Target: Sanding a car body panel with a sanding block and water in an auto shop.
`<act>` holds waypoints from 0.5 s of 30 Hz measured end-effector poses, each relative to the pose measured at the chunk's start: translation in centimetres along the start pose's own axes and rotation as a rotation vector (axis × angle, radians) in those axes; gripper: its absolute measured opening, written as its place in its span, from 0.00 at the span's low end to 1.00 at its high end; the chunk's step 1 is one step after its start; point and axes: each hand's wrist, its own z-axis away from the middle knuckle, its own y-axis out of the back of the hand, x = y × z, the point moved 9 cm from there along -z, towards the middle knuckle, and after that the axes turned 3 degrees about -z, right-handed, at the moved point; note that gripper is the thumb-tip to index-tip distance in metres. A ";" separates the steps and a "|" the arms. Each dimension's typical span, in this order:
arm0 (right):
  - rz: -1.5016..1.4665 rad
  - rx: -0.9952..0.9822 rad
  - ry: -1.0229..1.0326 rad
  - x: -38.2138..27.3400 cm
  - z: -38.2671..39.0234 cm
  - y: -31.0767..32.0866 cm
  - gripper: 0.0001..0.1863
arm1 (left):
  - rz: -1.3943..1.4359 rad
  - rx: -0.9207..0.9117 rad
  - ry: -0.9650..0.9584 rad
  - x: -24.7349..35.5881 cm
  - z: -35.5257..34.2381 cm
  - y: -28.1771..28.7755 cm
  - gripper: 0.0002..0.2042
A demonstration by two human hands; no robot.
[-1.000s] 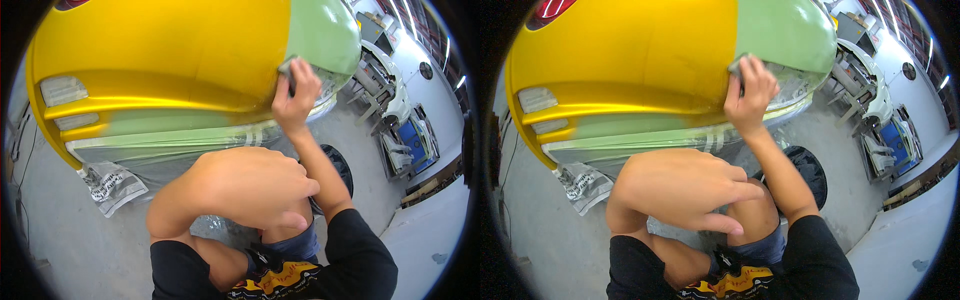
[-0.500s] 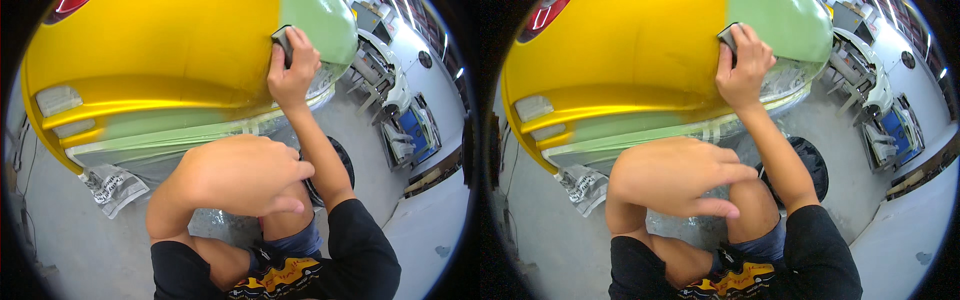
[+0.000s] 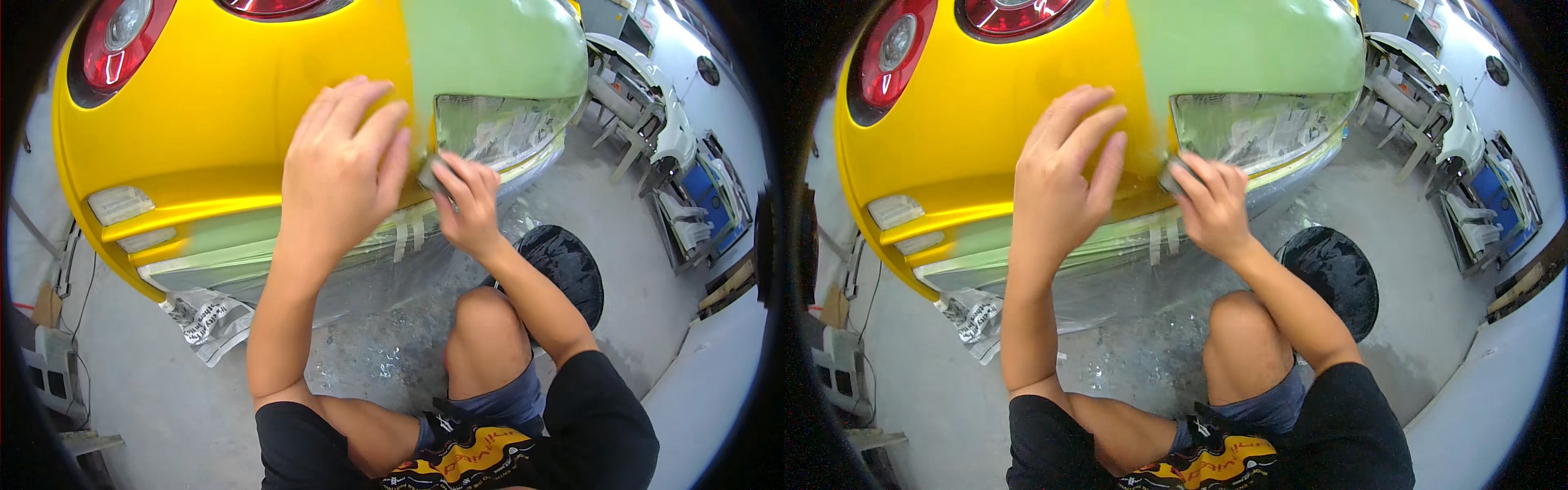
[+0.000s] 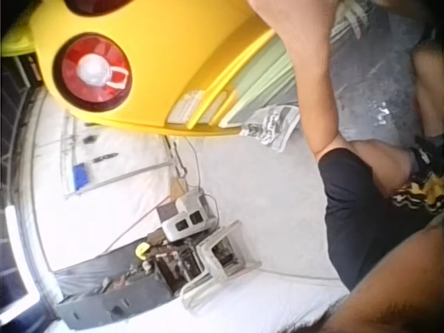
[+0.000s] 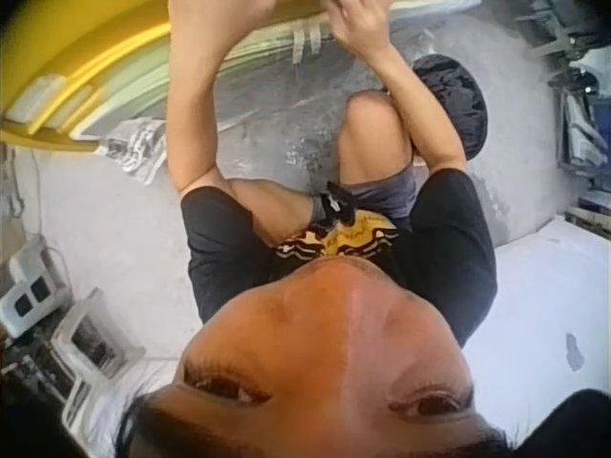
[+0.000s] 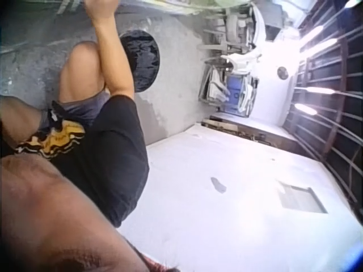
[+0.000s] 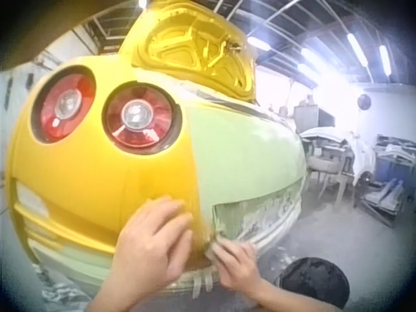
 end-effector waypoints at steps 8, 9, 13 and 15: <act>0.073 -0.177 -0.229 9.0 12.8 9.3 0.29 | -0.511 -0.121 0.043 -0.5 0.5 -7.7 0.32; 0.053 -0.189 -0.243 9.5 13.5 9.4 0.29 | -0.576 -0.136 0.041 -0.7 0.7 -8.2 0.34; -0.004 -0.173 -0.239 9.9 16.1 10.1 0.29 | -0.562 -0.221 -0.037 0.7 2.1 -9.9 0.35; -0.088 -0.163 -0.228 9.8 16.1 10.4 0.28 | -0.506 -0.320 -0.114 1.6 3.6 -11.3 0.36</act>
